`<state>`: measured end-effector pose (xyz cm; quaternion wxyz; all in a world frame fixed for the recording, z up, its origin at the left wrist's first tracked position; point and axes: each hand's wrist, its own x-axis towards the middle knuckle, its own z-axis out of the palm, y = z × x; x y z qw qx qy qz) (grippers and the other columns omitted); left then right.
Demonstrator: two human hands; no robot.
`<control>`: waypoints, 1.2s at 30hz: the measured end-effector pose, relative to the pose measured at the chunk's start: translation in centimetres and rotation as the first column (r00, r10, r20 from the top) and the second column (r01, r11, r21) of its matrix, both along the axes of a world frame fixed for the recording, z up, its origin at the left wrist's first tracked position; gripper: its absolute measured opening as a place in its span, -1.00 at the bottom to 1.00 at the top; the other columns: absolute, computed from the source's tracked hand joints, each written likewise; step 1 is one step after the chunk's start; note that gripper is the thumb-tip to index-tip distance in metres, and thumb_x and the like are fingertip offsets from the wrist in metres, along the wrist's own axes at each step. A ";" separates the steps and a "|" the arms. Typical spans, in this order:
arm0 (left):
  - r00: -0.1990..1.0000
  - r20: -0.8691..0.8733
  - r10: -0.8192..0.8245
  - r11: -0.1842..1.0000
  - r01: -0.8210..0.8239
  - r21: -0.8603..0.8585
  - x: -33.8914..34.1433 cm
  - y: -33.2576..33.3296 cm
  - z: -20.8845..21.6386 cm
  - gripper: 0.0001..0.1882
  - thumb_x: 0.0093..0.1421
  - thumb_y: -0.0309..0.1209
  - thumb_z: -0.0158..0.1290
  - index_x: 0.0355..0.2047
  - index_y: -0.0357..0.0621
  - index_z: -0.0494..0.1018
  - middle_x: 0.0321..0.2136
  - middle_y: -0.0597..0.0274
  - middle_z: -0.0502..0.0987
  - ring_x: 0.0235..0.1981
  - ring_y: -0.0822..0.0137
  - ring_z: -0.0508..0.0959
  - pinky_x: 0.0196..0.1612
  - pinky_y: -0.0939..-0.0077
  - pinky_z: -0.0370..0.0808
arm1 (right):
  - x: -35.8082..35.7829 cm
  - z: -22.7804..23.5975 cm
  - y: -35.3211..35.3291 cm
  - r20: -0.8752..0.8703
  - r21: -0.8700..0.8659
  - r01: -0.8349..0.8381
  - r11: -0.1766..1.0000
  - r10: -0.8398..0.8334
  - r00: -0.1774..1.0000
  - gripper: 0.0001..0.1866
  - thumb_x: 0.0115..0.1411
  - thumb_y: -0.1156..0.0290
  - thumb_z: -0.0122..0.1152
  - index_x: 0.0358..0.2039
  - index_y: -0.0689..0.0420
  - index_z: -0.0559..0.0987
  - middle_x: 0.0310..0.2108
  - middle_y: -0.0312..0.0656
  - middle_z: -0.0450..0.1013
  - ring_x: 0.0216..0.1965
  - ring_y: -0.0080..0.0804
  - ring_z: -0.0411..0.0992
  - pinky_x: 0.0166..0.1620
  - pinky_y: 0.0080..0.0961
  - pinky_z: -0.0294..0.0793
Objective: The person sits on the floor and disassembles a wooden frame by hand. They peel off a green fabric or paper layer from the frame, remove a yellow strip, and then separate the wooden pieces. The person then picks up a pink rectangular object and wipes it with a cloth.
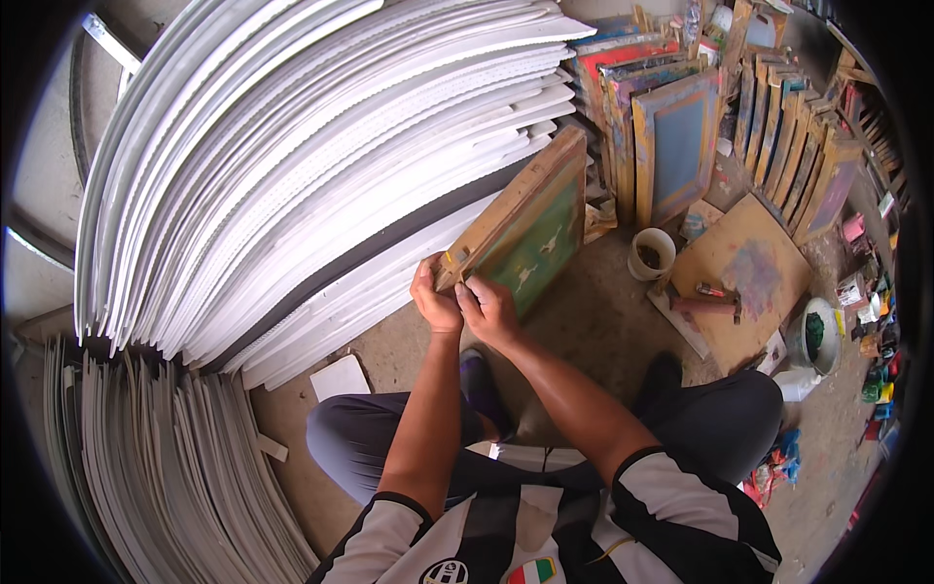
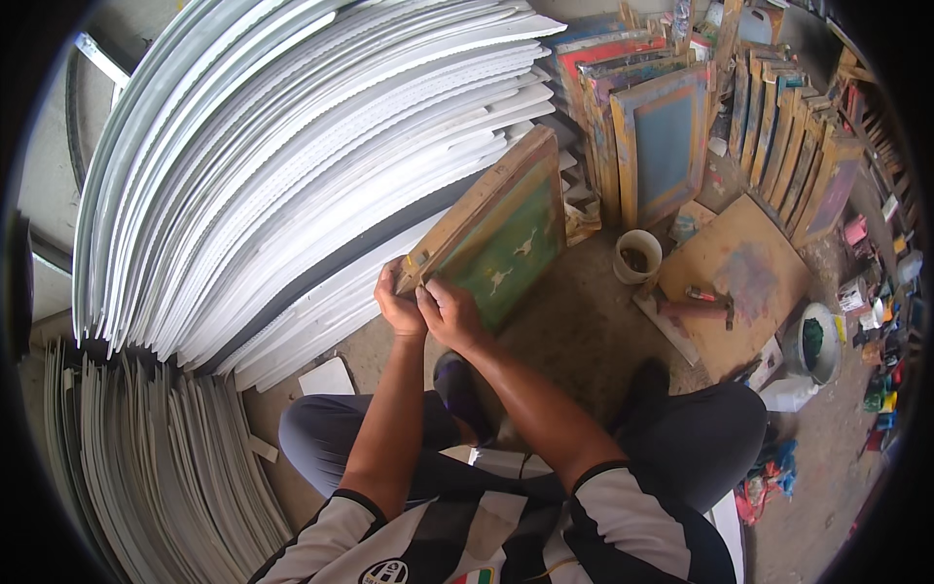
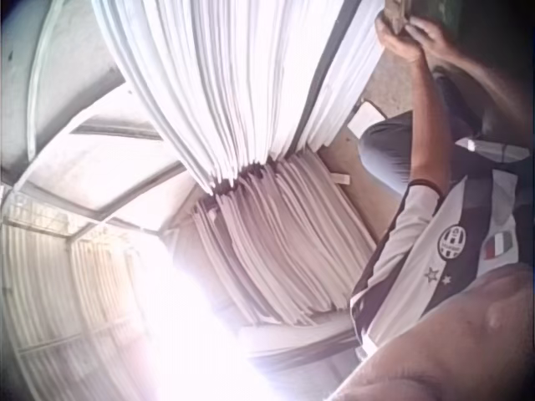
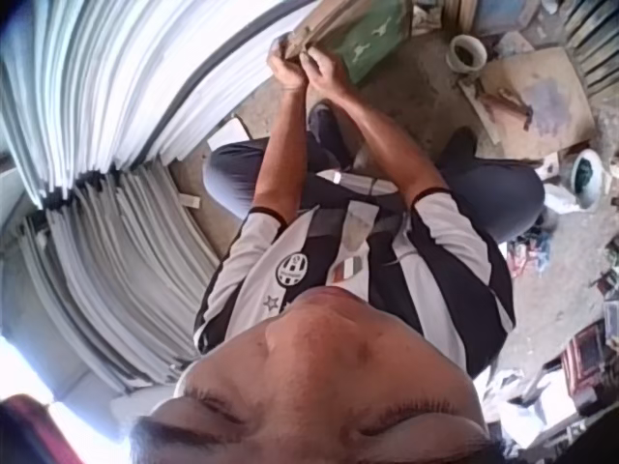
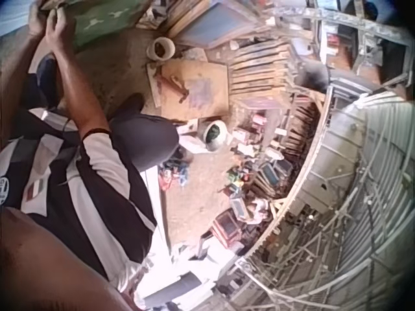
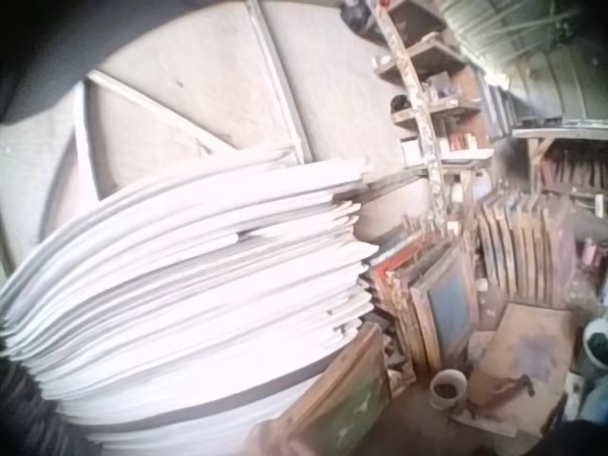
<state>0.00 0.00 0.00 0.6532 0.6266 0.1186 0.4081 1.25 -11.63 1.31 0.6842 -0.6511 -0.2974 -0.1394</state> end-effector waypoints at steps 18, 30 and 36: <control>0.874 -0.428 -0.229 0.940 0.313 0.136 -0.7 3.6 9.4 -0.59 0.36 -0.21 -0.01 -0.08 -0.34 0.59 -0.24 0.13 0.63 -0.18 0.31 0.56 0.00 0.41 0.45 | 0.9 3.7 1.0 -0.222 -0.074 -0.103 0.992 0.084 0.971 -0.83 0.38 0.33 0.19 -0.22 0.19 0.55 -0.42 0.08 0.52 -0.38 0.13 0.52 -0.33 -0.16 0.46; 0.667 -0.744 -0.047 0.840 0.429 0.332 2.6 2.5 12.7 -0.44 0.38 0.00 0.10 -0.27 -0.40 0.66 -0.56 0.15 0.60 -0.47 0.45 0.48 -0.37 0.39 0.48 | 1.5 2.3 2.1 -0.065 0.061 -0.102 0.993 0.106 0.992 -0.77 0.38 0.37 0.18 -0.39 0.22 0.45 -0.51 0.08 0.43 -0.47 0.16 0.41 -0.38 -0.15 0.40; 0.607 -0.794 0.010 0.872 0.384 0.305 2.8 3.4 12.9 -0.41 0.37 0.01 0.12 -0.45 -0.40 0.61 -0.63 0.28 0.46 -0.52 0.50 0.36 -0.44 0.42 0.38 | 1.4 -0.6 -1.1 -0.187 -0.016 0.004 1.000 -0.007 0.982 -0.74 0.37 0.38 0.21 -0.43 0.20 0.44 -0.56 0.09 0.38 -0.52 0.18 0.36 -0.44 -0.16 0.36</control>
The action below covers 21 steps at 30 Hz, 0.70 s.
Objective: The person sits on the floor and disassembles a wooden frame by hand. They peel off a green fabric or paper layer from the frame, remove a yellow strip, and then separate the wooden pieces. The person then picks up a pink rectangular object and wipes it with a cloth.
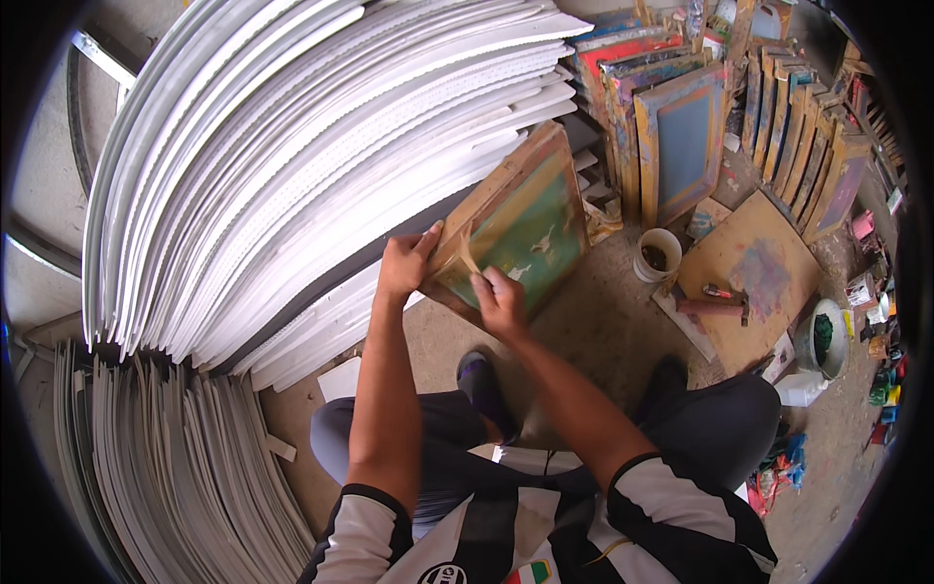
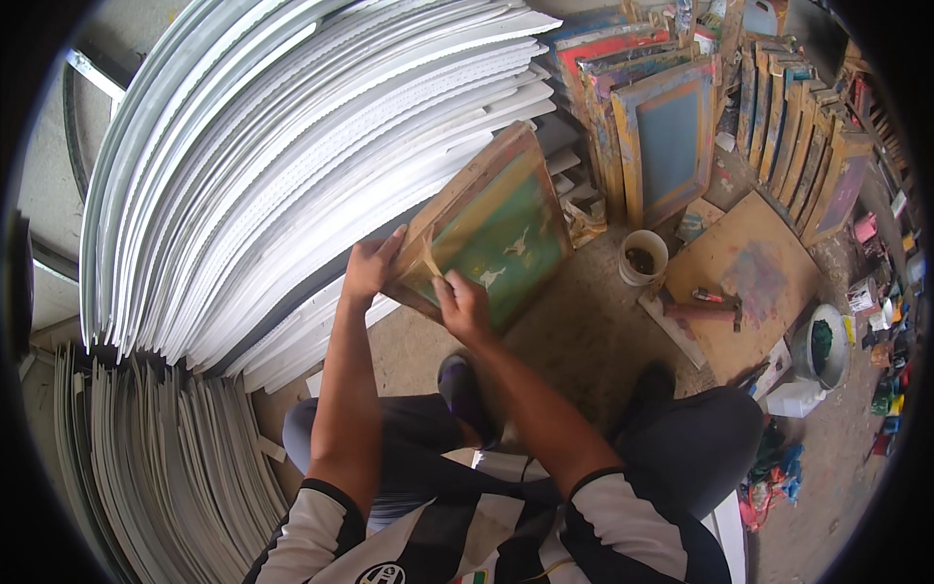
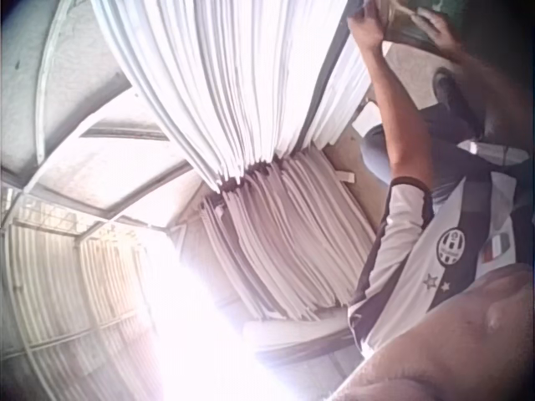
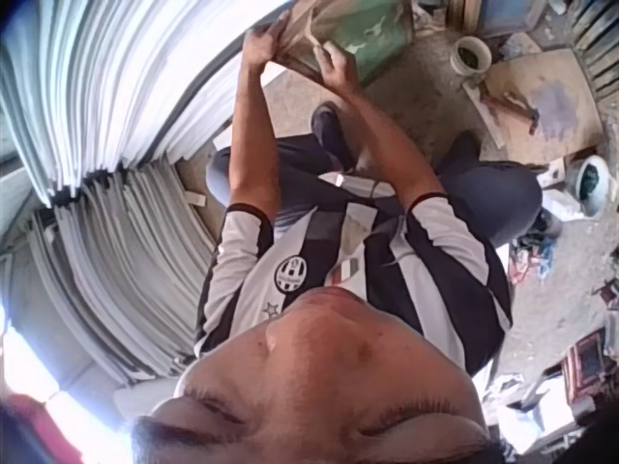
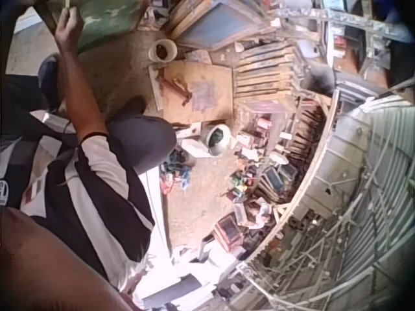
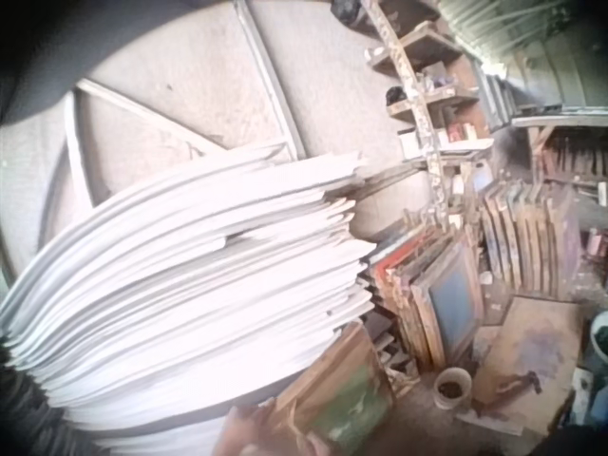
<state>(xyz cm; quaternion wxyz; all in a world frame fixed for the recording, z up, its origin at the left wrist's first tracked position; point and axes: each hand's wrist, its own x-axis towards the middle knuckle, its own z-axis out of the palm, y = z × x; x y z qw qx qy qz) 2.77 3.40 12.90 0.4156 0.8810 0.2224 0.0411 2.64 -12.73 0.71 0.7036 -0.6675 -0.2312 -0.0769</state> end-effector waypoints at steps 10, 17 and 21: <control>0.992 0.085 -0.096 0.994 0.091 0.063 0.8 -0.7 -0.5 -0.38 0.38 0.05 0.06 -0.37 -0.40 0.64 -0.67 -0.12 0.48 -0.58 0.33 0.43 -0.36 0.28 0.46 | 1.4 3.9 -2.0 -0.073 -0.028 0.094 0.995 -0.096 0.993 -0.53 0.29 0.15 0.36 -0.56 0.21 0.41 -0.68 -0.12 0.33 -0.64 -0.19 0.34 -0.50 -0.24 0.34; 0.994 0.036 -0.104 0.990 0.100 0.104 0.0 -1.4 -0.2 -0.39 0.40 0.03 0.02 -0.36 -0.39 0.64 -0.63 -0.17 0.50 -0.58 0.23 0.44 -0.32 0.24 0.47 | 2.9 7.2 0.2 -0.172 -0.153 0.147 0.977 -0.173 0.970 -0.47 0.35 0.02 0.26 -0.51 0.27 0.50 -0.65 -0.03 0.39 -0.59 -0.13 0.36 -0.44 -0.18 0.36; 0.988 0.091 -0.125 0.991 0.120 0.059 0.6 -1.3 -0.6 -0.41 0.41 0.01 0.01 -0.37 -0.41 0.60 -0.61 -0.15 0.50 -0.55 0.25 0.42 -0.32 0.25 0.45 | 3.6 4.3 1.1 -0.136 0.005 0.158 0.987 -0.156 0.978 -0.62 0.44 0.15 0.16 -0.33 0.27 0.53 -0.56 -0.04 0.40 -0.53 -0.24 0.31 -0.38 -0.26 0.38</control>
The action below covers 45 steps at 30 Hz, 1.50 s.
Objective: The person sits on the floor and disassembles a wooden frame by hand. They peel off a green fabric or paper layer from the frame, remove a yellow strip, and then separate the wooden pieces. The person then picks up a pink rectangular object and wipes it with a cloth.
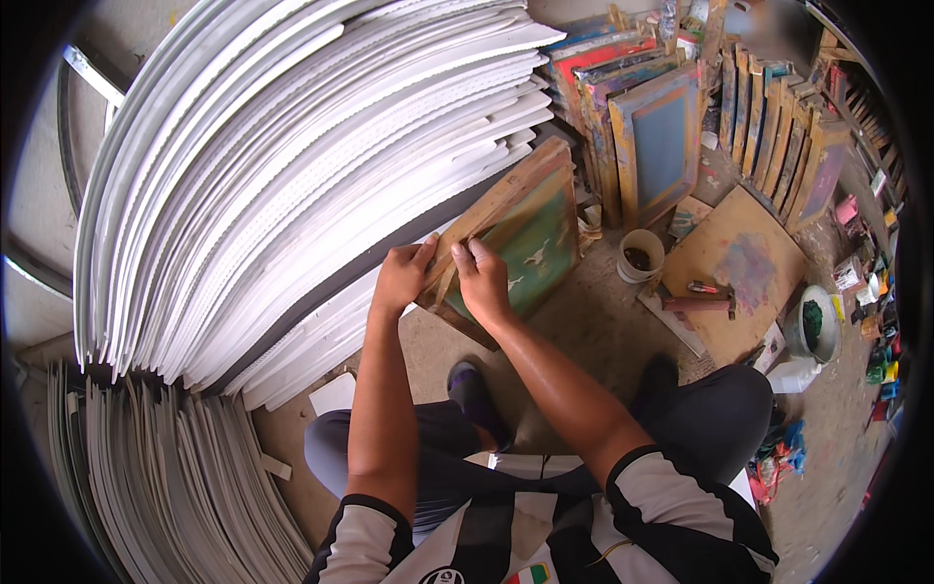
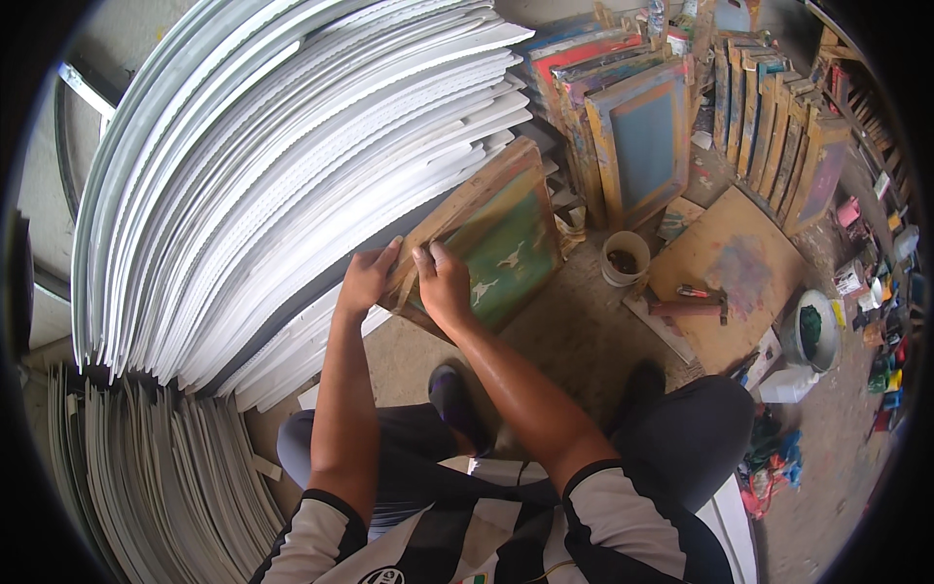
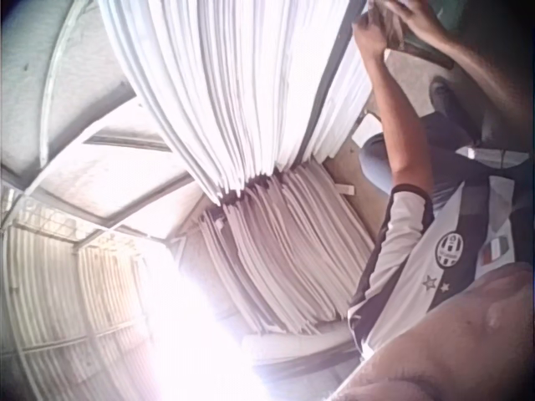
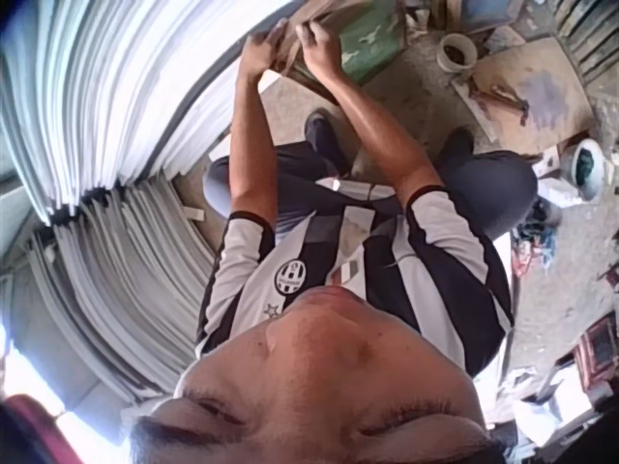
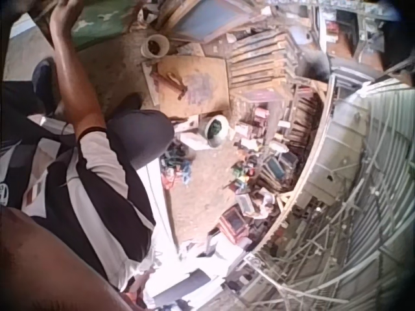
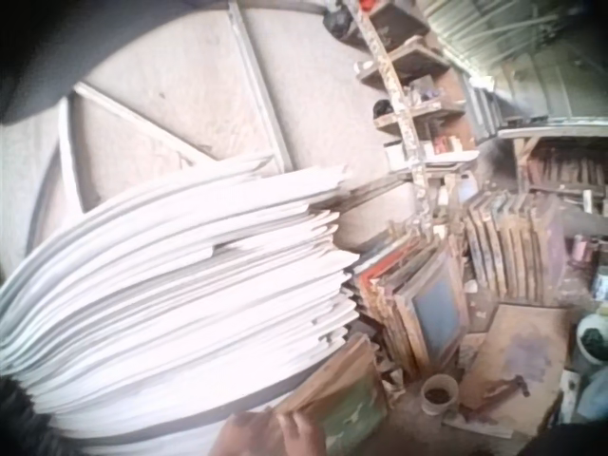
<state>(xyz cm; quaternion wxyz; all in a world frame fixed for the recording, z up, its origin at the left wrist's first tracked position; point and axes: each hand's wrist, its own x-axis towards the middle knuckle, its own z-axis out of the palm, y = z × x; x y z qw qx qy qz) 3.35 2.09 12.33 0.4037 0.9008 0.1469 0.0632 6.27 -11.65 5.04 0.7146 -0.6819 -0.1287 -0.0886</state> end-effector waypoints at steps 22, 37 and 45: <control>0.976 -0.209 -0.061 0.897 0.145 0.417 3.1 -3.9 2.3 -0.26 0.35 0.35 -0.18 -0.23 -0.14 0.55 -0.34 -0.23 0.64 -0.15 -0.29 0.60 -0.10 -0.08 0.49 | 0.3 -1.4 -1.0 0.068 0.096 -0.130 0.987 0.124 0.990 -0.78 0.42 0.35 0.09 -0.21 0.28 0.54 -0.49 0.14 0.45 -0.46 0.11 0.45 -0.36 -0.19 0.44; 0.969 -0.223 -0.108 0.923 0.181 0.339 4.1 -2.3 1.7 -0.31 0.42 0.28 -0.25 -0.23 -0.13 0.50 -0.28 -0.22 0.61 -0.09 -0.26 0.56 -0.07 -0.01 0.46 | -0.8 -3.1 -2.1 -0.184 0.121 0.015 0.992 0.008 0.983 -0.51 0.38 0.12 0.23 -0.52 0.27 0.41 -0.67 -0.03 0.32 -0.60 -0.22 0.34 -0.45 -0.19 0.32; 0.979 -0.165 -0.122 0.954 0.162 0.253 4.0 -1.9 0.7 -0.34 0.46 0.20 -0.31 -0.14 -0.12 0.53 -0.19 -0.22 0.61 -0.04 -0.27 0.55 -0.03 -0.02 0.45 | 0.9 -0.8 -0.9 -0.269 0.072 -0.169 0.983 0.182 0.946 -0.54 0.36 0.10 0.26 -0.49 0.27 0.53 -0.63 -0.18 0.44 -0.63 -0.45 0.39 -0.52 -0.37 0.34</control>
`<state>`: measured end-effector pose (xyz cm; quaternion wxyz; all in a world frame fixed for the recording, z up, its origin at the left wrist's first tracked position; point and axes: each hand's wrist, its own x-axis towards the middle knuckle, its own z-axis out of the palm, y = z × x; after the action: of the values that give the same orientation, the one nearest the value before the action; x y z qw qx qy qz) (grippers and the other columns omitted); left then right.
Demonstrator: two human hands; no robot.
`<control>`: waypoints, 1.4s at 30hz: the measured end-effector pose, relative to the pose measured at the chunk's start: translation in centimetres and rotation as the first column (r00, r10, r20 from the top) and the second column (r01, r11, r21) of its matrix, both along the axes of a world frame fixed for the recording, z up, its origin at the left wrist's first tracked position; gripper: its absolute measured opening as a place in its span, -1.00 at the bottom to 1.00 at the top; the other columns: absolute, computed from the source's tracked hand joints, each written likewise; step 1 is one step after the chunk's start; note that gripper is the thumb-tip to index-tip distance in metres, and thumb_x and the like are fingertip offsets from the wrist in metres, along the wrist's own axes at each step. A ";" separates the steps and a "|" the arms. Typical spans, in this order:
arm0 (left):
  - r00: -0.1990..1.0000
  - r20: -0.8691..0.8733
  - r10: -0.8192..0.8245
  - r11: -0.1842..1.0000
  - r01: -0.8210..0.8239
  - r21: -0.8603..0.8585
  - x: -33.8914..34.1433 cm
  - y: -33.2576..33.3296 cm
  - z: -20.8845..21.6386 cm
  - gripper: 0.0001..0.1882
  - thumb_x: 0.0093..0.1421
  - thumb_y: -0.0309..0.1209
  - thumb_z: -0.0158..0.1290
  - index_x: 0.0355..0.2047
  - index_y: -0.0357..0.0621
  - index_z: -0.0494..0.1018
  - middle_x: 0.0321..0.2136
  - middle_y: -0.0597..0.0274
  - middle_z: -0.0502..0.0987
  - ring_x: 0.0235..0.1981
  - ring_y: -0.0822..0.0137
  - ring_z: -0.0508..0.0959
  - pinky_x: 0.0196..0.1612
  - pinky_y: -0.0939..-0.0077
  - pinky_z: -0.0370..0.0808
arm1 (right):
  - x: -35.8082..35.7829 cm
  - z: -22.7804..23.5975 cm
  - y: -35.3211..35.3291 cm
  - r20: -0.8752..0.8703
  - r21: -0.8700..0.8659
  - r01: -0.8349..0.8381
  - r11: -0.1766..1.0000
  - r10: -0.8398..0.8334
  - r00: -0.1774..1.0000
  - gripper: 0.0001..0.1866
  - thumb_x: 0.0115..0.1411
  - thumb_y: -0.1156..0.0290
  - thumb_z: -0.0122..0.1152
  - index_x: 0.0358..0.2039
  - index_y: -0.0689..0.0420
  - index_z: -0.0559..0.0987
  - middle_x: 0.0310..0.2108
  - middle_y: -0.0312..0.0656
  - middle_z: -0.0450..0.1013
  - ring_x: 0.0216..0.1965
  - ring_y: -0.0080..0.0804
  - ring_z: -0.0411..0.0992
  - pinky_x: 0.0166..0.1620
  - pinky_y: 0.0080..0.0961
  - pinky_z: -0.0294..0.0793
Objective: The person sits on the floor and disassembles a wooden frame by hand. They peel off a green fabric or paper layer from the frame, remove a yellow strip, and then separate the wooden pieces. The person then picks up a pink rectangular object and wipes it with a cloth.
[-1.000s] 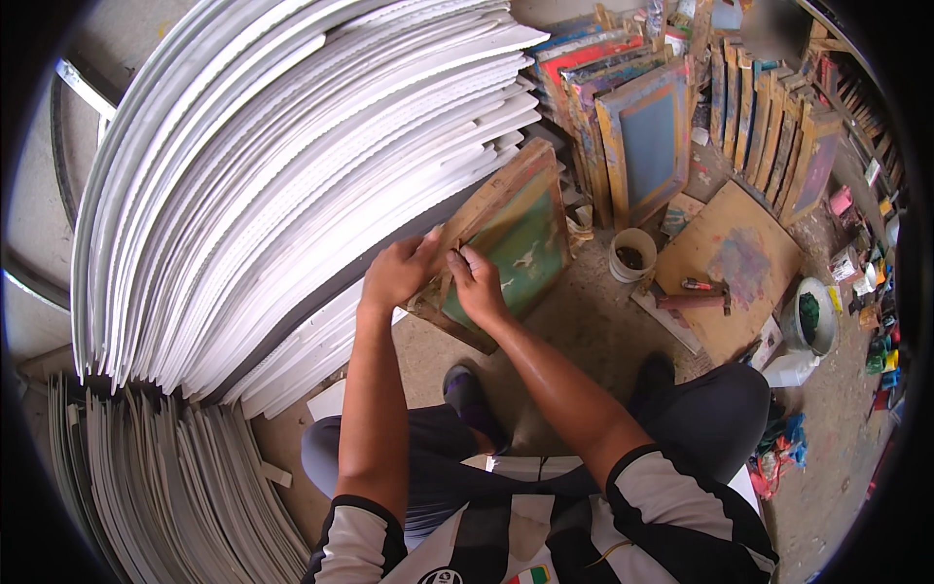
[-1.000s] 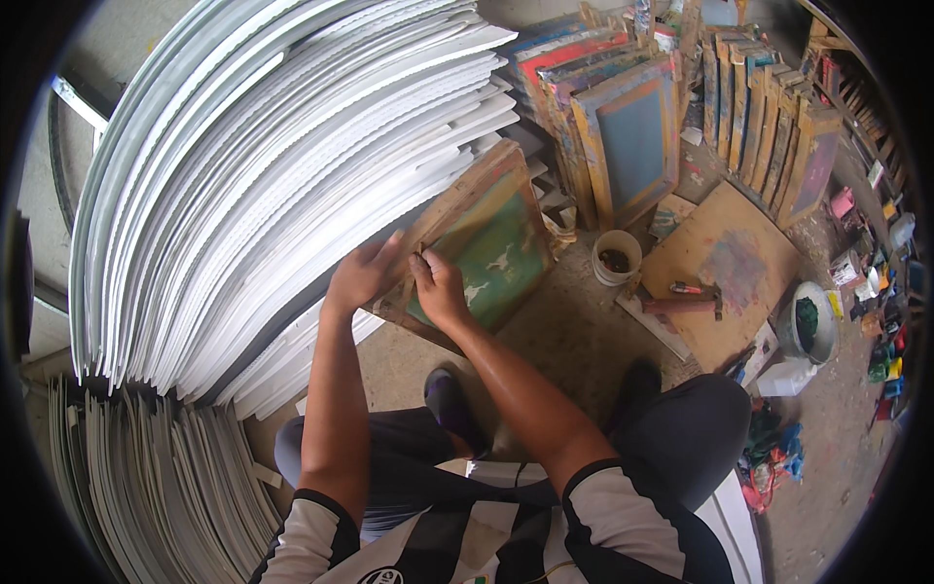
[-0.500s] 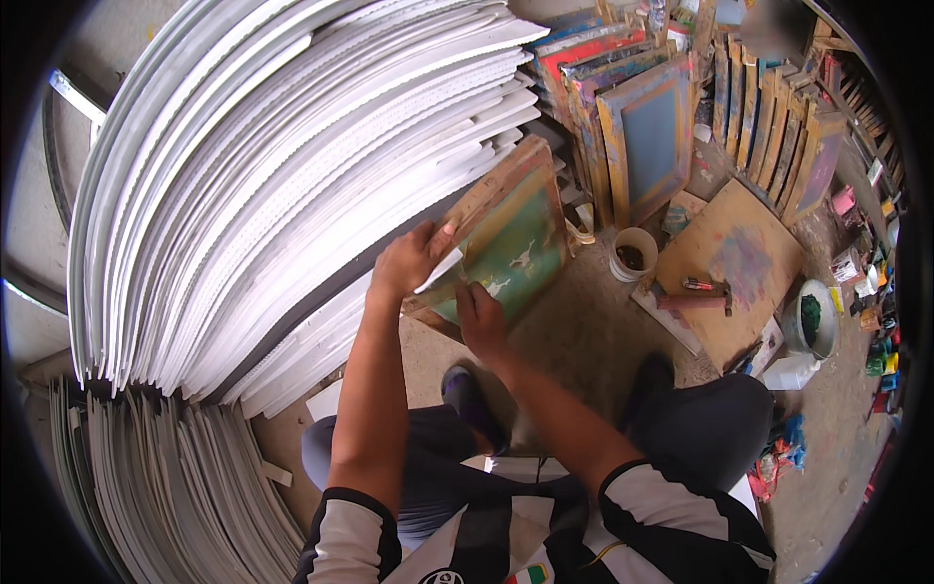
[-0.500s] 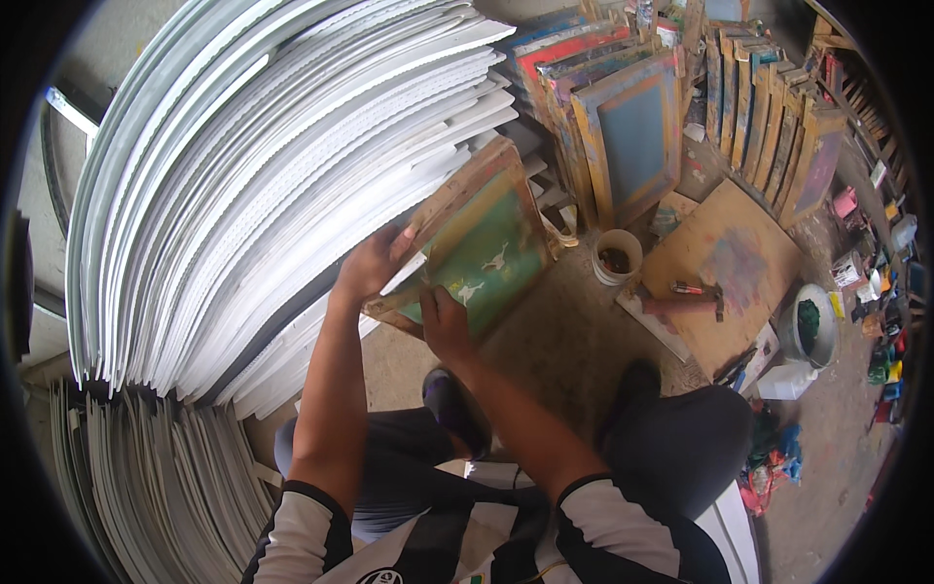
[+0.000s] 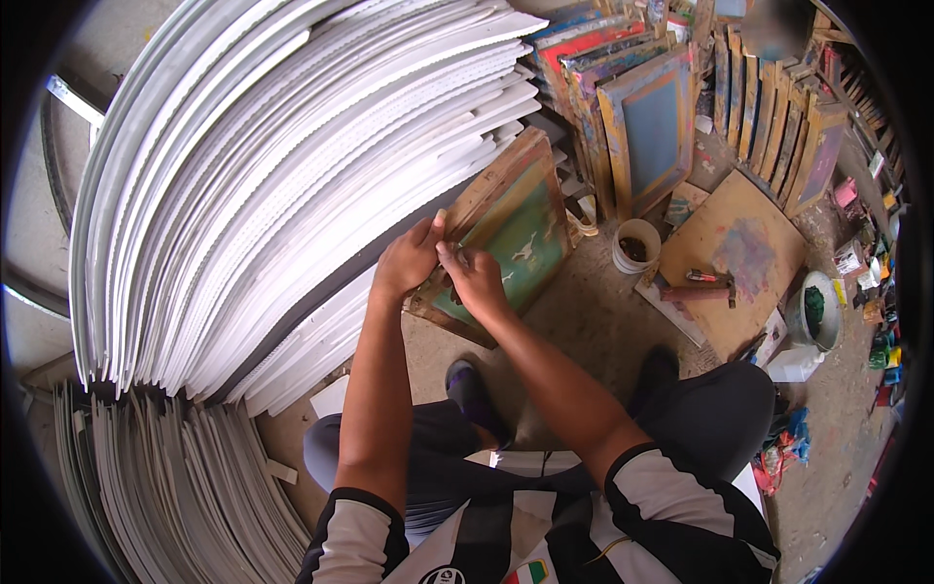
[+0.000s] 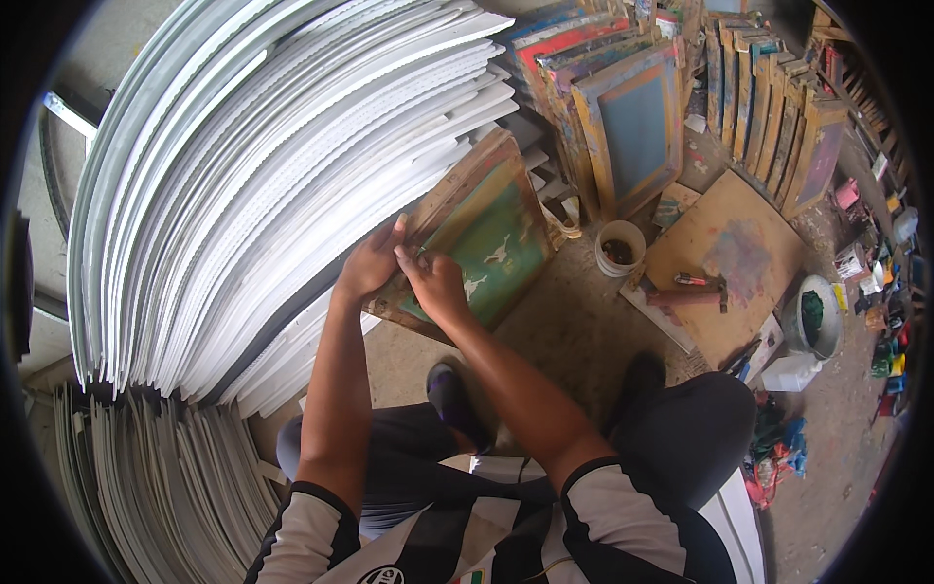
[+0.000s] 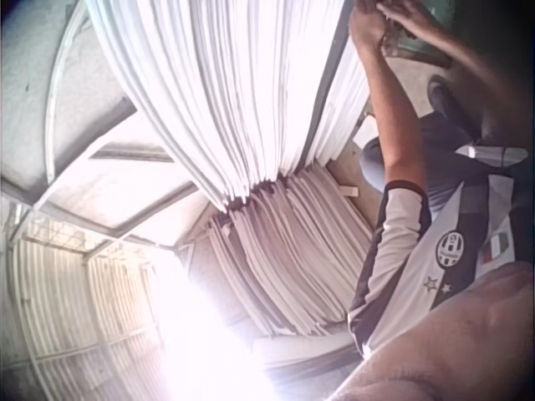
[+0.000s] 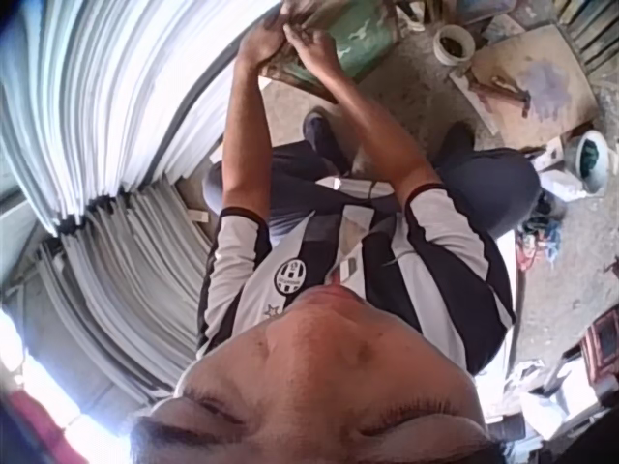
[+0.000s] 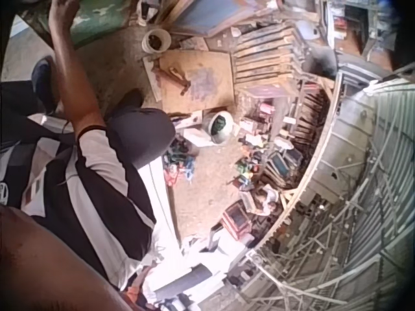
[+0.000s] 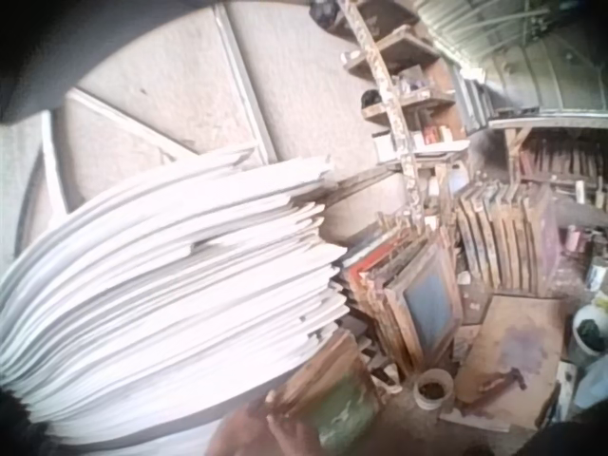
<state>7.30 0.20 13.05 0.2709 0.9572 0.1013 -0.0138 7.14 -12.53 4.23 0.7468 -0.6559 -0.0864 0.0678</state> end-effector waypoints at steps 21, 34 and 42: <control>1.000 -0.013 0.004 1.000 -0.004 0.004 -0.2 -0.5 0.8 -0.35 0.46 0.15 -0.26 -0.15 -0.20 0.55 -0.16 -0.29 0.59 -0.01 -0.28 0.53 0.02 -0.02 0.44 | -2.2 -3.0 -1.1 -0.101 0.251 -0.048 0.967 0.075 0.992 -0.78 0.38 0.28 0.26 -0.27 0.19 0.59 -0.58 -0.37 0.45 -0.63 -0.68 0.32 -0.56 -0.62 0.26; 1.000 0.027 -0.006 1.000 0.005 0.026 -0.2 -0.4 0.1 -0.35 0.47 0.15 -0.28 -0.14 -0.20 0.56 -0.14 -0.27 0.60 0.00 -0.27 0.54 0.04 -0.01 0.45 | -2.4 -3.2 -1.3 -0.108 0.243 -0.059 0.968 0.088 0.990 -0.77 0.38 0.27 0.26 -0.27 0.19 0.59 -0.58 -0.36 0.45 -0.63 -0.68 0.31 -0.56 -0.62 0.26; 1.000 0.001 -0.007 0.991 0.007 -0.135 -0.2 -0.7 0.6 -0.32 0.45 0.15 -0.20 -0.10 -0.30 0.56 -0.18 -0.32 0.60 -0.04 -0.23 0.58 0.03 0.10 0.45 | -3.1 -2.4 -0.8 -0.173 0.250 -0.077 0.965 0.123 0.977 -0.73 0.34 0.22 0.31 -0.30 0.19 0.59 -0.56 -0.34 0.46 -0.64 -0.65 0.34 -0.58 -0.61 0.29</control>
<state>7.07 -0.52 13.60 0.3352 0.9369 0.0967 -0.0213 4.03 -13.30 1.82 0.8217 -0.5453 -0.0566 0.1559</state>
